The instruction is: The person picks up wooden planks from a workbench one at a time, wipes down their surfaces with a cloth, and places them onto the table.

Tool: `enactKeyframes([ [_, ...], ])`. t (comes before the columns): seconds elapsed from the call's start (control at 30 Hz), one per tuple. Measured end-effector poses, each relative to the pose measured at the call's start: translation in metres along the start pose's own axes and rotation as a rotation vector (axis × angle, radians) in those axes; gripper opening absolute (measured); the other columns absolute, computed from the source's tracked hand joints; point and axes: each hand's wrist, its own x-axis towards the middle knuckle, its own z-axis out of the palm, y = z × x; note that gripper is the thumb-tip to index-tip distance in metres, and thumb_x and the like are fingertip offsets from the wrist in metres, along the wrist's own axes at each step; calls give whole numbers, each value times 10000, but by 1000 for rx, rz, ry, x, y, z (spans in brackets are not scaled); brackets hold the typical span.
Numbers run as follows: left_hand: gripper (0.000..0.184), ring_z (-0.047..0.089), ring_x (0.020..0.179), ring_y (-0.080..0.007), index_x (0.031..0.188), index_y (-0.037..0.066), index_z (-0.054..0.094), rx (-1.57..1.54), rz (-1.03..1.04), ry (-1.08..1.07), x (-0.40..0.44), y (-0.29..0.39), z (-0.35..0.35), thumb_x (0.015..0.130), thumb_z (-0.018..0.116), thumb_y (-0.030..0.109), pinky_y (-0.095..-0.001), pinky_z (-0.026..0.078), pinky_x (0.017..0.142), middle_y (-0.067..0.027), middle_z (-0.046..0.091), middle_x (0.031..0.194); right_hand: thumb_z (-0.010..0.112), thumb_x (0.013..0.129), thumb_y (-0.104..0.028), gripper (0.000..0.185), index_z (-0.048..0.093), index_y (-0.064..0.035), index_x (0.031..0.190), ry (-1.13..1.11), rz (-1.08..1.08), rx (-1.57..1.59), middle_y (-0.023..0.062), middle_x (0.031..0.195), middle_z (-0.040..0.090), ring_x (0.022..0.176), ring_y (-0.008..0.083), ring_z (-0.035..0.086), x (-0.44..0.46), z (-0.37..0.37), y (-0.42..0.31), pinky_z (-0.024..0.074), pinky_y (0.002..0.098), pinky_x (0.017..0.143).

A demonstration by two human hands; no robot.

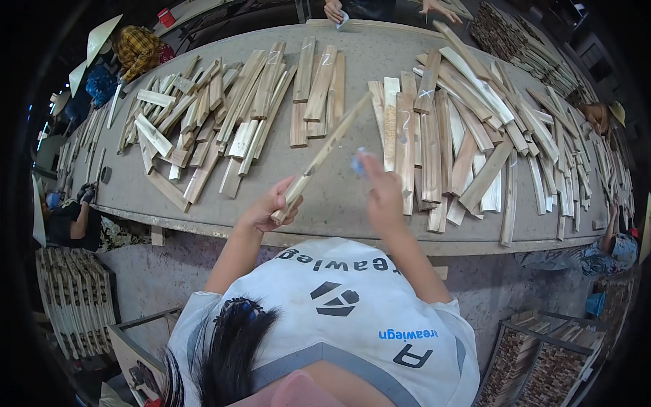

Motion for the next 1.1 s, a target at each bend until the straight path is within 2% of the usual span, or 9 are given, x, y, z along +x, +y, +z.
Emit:
enactKeyframes([
  [0.13,1188,506,531,-31,1496,71,365,11,-180,54,7,-33,-1,589,877,642,-159,380,411,13,579,859,488,835,55,620,528,-117,1430,-384,-378,-118,122,1401,605,1292,248,576,-8,29,-32,382,498,1013],
  [0.2,1020,479,553,-37,1521,85,344,-30,-114,-8,8,-49,-5,745,850,512,-173,288,393,23,577,932,477,843,52,614,533,-127,1428,-339,-223,-211,114,1401,607,1285,246,581,0,36,4,384,493,1007],
  [0.27,994,472,552,-39,1518,100,352,-56,-132,-33,8,-48,-2,761,827,536,-179,294,400,19,579,927,454,856,38,611,541,-158,1428,-236,-22,-371,73,1403,612,1282,216,590,10,34,28,392,472,992],
  [0.4,1065,427,514,-39,1491,122,378,-332,-214,90,6,-52,-1,675,746,698,-168,347,443,7,540,868,467,848,24,627,536,-171,1441,-285,-356,-158,58,1433,596,1287,192,590,-9,35,-22,383,446,994],
  [0.6,859,402,505,-53,1388,170,462,-420,-181,-76,5,-46,0,735,704,674,-189,319,457,5,484,751,511,814,48,679,521,-177,1454,-268,-224,-305,47,1437,592,1301,186,580,11,35,21,400,464,987],
  [0.77,864,422,518,-64,1348,128,486,-453,-195,53,2,-42,4,723,701,685,-195,323,450,-1,492,734,524,806,54,678,529,-198,1436,-440,-441,-123,49,1432,592,1279,203,593,19,26,-24,395,491,1013],
  [0.93,892,448,544,-72,1356,101,479,-438,-167,-60,4,-40,-6,721,698,689,-201,344,447,-11,524,748,495,896,-17,553,549,-209,1412,-401,-109,-383,32,1437,591,1275,217,596,45,29,12,391,487,1038],
  [1.0,1014,460,563,-59,1464,118,407,-391,-209,188,-2,-46,-10,695,705,708,-197,344,440,-12,547,797,458,943,-55,483,560,-194,1394,-483,-445,-120,37,1442,587,1274,238,594,18,28,-45,397,496,1016],
  [1.1,1183,480,593,-51,1578,155,266,-263,-154,-48,4,-44,-23,655,743,723,-188,349,440,-7,566,844,488,860,36,611,539,-194,1424,-470,-297,-262,59,1392,625,1259,228,601,31,27,-16,387,484,1019],
])
